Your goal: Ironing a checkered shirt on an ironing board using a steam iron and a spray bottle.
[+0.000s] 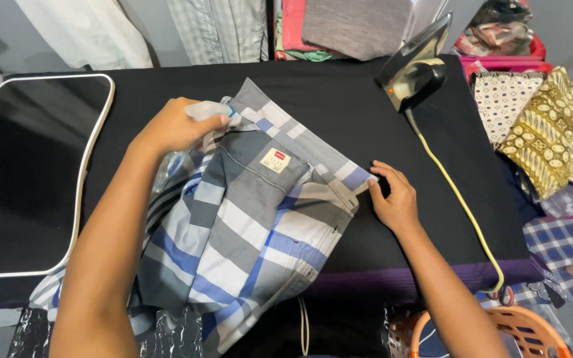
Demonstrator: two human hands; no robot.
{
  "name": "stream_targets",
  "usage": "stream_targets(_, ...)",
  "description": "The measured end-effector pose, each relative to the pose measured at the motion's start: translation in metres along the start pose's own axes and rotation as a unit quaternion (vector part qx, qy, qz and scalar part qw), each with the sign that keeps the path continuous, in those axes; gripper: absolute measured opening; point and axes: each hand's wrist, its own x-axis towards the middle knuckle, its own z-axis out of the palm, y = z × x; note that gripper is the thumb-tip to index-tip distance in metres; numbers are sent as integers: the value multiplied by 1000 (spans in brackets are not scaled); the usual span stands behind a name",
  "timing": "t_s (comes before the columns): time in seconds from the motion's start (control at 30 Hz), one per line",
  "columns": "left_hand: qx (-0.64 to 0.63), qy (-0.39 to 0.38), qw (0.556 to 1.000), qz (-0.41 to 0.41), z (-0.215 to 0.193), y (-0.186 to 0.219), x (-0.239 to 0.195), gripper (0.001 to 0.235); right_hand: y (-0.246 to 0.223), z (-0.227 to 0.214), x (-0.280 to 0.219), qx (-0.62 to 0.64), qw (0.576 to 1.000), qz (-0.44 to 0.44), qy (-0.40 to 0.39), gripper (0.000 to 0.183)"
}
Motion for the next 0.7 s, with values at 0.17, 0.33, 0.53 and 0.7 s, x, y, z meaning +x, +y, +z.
stream_targets(0.17, -25, -49, 998, 33, 17, 35, -19, 25, 9, -2, -1, 5, 999, 27, 42, 14)
stream_targets(0.33, -114, -121, 985, 53, 36, 69, -33, 21, 20, -4, -2, 8, 991, 78, 111, 10)
stream_targets(0.53, -83, -88, 988, 100, 42, 67, -32, 19, 30, -4, -4, 11, 985, 105, 134, 10)
stream_targets(0.7, -129, 52, 986, 96, 32, 15, -10, 29, 31, -4, -3, 13, 983, 121, 140, 11)
